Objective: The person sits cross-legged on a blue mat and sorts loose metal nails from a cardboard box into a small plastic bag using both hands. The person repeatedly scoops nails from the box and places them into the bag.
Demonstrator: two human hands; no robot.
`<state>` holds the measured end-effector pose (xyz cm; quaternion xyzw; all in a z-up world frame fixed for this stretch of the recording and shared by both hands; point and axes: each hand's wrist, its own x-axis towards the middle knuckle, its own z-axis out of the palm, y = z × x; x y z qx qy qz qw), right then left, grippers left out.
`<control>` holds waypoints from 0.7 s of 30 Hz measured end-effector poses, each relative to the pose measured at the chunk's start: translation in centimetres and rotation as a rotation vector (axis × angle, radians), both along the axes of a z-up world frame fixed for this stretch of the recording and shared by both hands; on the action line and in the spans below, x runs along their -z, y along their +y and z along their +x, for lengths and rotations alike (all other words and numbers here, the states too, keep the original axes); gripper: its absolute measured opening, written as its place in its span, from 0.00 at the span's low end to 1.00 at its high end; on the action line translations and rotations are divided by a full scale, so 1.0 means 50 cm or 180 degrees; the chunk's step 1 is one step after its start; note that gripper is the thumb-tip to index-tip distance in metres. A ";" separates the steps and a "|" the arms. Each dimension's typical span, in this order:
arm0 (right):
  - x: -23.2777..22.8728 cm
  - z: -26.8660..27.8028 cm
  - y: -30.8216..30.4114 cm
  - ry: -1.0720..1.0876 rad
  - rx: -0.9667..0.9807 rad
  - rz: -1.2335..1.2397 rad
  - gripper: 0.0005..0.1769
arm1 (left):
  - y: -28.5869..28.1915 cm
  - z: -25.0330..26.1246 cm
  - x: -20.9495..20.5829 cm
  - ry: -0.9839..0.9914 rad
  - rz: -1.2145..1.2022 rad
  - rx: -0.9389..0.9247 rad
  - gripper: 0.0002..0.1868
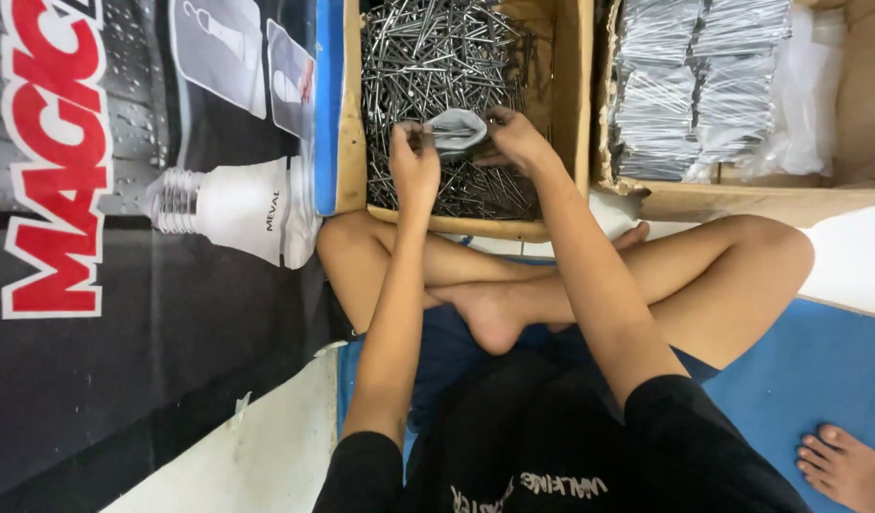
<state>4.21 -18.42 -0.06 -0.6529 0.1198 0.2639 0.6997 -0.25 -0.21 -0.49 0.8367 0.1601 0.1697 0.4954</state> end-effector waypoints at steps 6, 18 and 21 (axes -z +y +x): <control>0.009 0.008 0.001 0.0095 -0.0131 0.0297 0.25 | 0.010 0.019 -0.049 0.0285 -0.2182 -0.0077 0.09; 0.046 0.026 -0.005 -0.0261 -0.0288 0.0476 0.31 | 0.023 0.038 -0.047 0.0374 -0.0480 0.0346 0.22; 0.065 0.036 -0.001 -0.1145 -0.0287 -0.0594 0.11 | 0.010 0.047 -0.017 0.0468 0.0671 0.0323 0.17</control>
